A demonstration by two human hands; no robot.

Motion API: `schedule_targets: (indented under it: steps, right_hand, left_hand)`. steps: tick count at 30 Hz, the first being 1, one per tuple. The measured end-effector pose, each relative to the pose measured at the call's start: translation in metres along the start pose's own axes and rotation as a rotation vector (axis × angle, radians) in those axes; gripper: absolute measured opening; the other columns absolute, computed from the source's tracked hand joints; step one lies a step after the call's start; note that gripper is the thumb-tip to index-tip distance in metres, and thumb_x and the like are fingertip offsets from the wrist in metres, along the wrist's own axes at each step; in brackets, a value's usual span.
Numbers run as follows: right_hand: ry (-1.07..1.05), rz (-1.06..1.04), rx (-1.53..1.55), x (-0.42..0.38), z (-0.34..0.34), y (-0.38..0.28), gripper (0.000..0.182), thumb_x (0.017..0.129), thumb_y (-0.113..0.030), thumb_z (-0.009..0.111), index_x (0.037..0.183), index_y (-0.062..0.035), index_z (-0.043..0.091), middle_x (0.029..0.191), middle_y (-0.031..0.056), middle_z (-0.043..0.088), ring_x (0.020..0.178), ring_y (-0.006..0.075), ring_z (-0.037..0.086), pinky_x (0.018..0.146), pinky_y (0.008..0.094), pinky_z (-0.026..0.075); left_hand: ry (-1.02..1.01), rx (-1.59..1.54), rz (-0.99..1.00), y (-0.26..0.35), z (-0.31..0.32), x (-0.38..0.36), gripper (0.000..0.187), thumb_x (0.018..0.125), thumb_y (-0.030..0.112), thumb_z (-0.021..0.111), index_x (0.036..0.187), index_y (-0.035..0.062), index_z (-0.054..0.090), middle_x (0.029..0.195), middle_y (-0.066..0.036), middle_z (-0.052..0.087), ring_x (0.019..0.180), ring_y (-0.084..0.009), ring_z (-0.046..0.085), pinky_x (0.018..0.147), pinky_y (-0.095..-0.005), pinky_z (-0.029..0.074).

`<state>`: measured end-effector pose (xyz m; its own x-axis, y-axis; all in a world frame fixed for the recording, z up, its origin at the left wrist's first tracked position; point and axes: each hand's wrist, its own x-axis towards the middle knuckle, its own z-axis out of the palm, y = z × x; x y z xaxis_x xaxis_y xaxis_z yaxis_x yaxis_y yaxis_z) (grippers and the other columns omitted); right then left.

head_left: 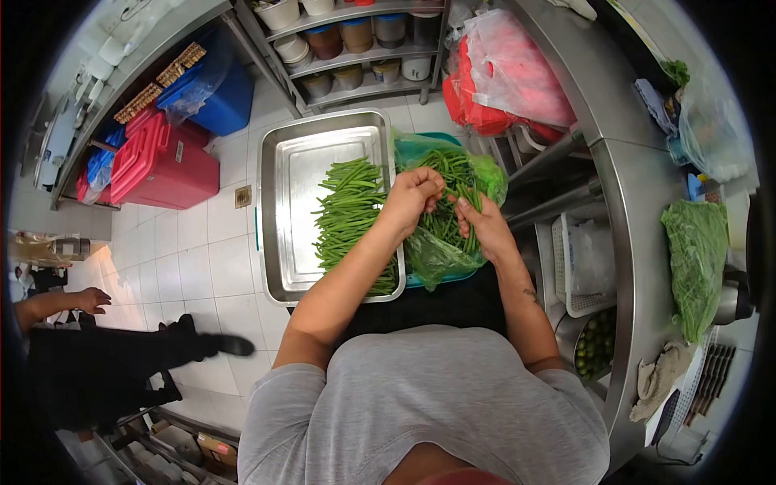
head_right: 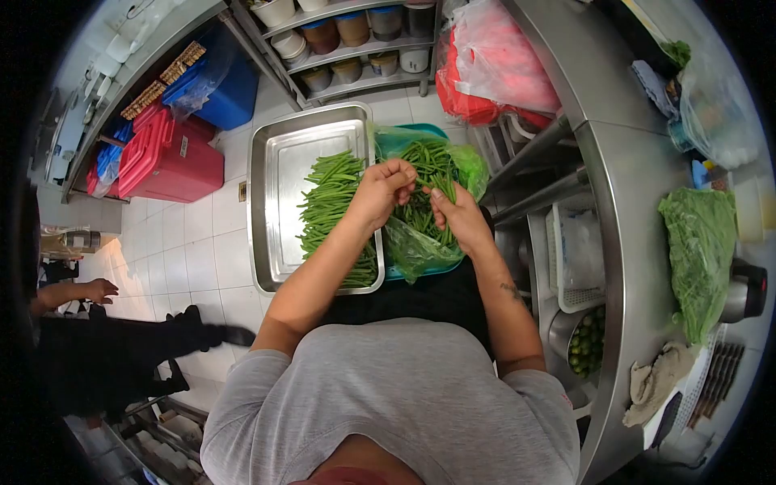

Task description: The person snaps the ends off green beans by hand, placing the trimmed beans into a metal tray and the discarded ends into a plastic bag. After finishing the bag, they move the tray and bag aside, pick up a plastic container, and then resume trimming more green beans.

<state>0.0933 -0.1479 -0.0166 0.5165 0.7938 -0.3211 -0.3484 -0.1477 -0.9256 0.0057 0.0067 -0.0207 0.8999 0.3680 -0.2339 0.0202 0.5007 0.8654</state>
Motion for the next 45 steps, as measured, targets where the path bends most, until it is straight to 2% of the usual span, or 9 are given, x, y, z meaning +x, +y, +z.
schedule_targets:
  steps: [4, 6, 9, 15, 19, 22, 37, 43, 45]
  right_hand:
    - [0.053, 0.023, -0.107, 0.009, -0.011, 0.007, 0.025, 0.096, -0.021, 0.050, 0.108, 0.0008, 0.053, 0.076, 0.0007, 0.049, 0.060, 0.0093, 0.045, 0.052, 0.0244, 0.039]
    - [0.139, 0.029, -0.287, 0.011, -0.015, 0.008, 0.027, 0.096, -0.022, 0.051, 0.109, 0.0017, 0.053, 0.079, 0.0049, 0.055, 0.064, 0.0147, 0.053, 0.055, 0.0300, 0.043]
    - [0.350, -0.283, -0.786, 0.016, -0.011, 0.021, 0.026, 0.094, -0.019, 0.052, 0.108, 0.0016, 0.051, 0.092, 0.0172, 0.061, 0.080, 0.0317, 0.062, 0.067, 0.0422, 0.047]
    - [0.327, -0.387, -1.065, 0.003, 0.009, -0.005, 0.029, 0.087, -0.007, 0.050, 0.115, 0.0004, 0.046, 0.107, 0.0262, 0.056, 0.100, 0.0447, 0.053, 0.078, 0.0492, 0.044]
    - [0.280, -0.369, -1.191, -0.001, 0.013, -0.016, 0.031, 0.084, -0.004, 0.051, 0.115, -0.0005, 0.045, 0.106, 0.0252, 0.056, 0.099, 0.0434, 0.053, 0.079, 0.0495, 0.044]
    - [0.274, -0.341, -1.245, 0.000, 0.011, -0.018, 0.026, 0.085, -0.005, 0.051, 0.110, -0.0008, 0.045, 0.104, 0.0242, 0.057, 0.096, 0.0433, 0.055, 0.077, 0.0497, 0.045]
    - [0.317, -0.364, -1.356, 0.004, 0.017, -0.009, 0.014, 0.083, -0.006, 0.053, 0.095, -0.0013, 0.047, 0.091, 0.0197, 0.059, 0.081, 0.0385, 0.062, 0.067, 0.0475, 0.050]
    - [0.309, -0.330, -1.394, 0.007, 0.023, -0.012, 0.016, 0.083, -0.008, 0.054, 0.095, -0.0013, 0.047, 0.092, 0.0198, 0.059, 0.083, 0.0382, 0.062, 0.069, 0.0469, 0.050]
    - [0.301, -0.316, -1.404, 0.008, 0.023, -0.014, 0.018, 0.084, -0.010, 0.055, 0.097, -0.0012, 0.047, 0.091, 0.0195, 0.059, 0.084, 0.0380, 0.062, 0.070, 0.0471, 0.050]
  left_hand:
    - [-0.246, -0.352, -0.115, 0.011, 0.008, -0.012, 0.008, 0.090, 0.010, 0.055, 0.084, 0.0038, 0.055, 0.071, 0.001, 0.051, 0.056, -0.0076, 0.044, 0.051, -0.0225, 0.037]
    - [-0.158, 0.038, 0.016, 0.016, 0.010, -0.009, 0.008, 0.090, 0.011, 0.056, 0.088, 0.0039, 0.055, 0.072, 0.001, 0.051, 0.058, -0.0075, 0.045, 0.052, -0.0222, 0.038]
    - [-0.034, 0.371, 0.096, 0.017, 0.011, -0.005, 0.009, 0.091, 0.014, 0.056, 0.092, 0.0045, 0.055, 0.075, 0.002, 0.052, 0.061, -0.0071, 0.047, 0.054, -0.0215, 0.039]
    - [-0.119, 0.766, 0.355, 0.032, 0.018, 0.000, 0.013, 0.088, 0.012, 0.059, 0.095, 0.0017, 0.055, 0.078, -0.002, 0.053, 0.065, -0.0119, 0.052, 0.057, -0.0259, 0.043]
    - [-0.148, 1.212, 0.838, 0.029, 0.012, -0.001, 0.013, 0.080, 0.004, 0.061, 0.091, 0.0000, 0.055, 0.079, -0.013, 0.053, 0.072, -0.0281, 0.057, 0.064, -0.0368, 0.047]
    - [-0.097, 1.383, 0.890, 0.024, 0.013, -0.007, 0.011, 0.075, 0.000, 0.059, 0.084, 0.0010, 0.055, 0.081, -0.017, 0.052, 0.079, -0.0360, 0.055, 0.068, -0.0419, 0.047]
    - [-0.092, 1.049, 0.889, 0.013, 0.013, 0.001, 0.010, 0.077, 0.006, 0.063, 0.081, -0.0002, 0.055, 0.081, -0.015, 0.051, 0.077, -0.0335, 0.052, 0.065, -0.0383, 0.044]
    - [0.071, 0.898, 0.564, 0.014, 0.014, -0.007, 0.011, 0.079, 0.004, 0.058, 0.086, -0.0027, 0.054, 0.076, -0.016, 0.053, 0.067, -0.0378, 0.052, 0.062, -0.0425, 0.044]
    - [0.069, 0.972, 0.623, 0.012, 0.012, -0.006, 0.011, 0.079, 0.004, 0.057, 0.087, -0.0028, 0.054, 0.077, -0.018, 0.055, 0.071, -0.0394, 0.054, 0.064, -0.0432, 0.044]
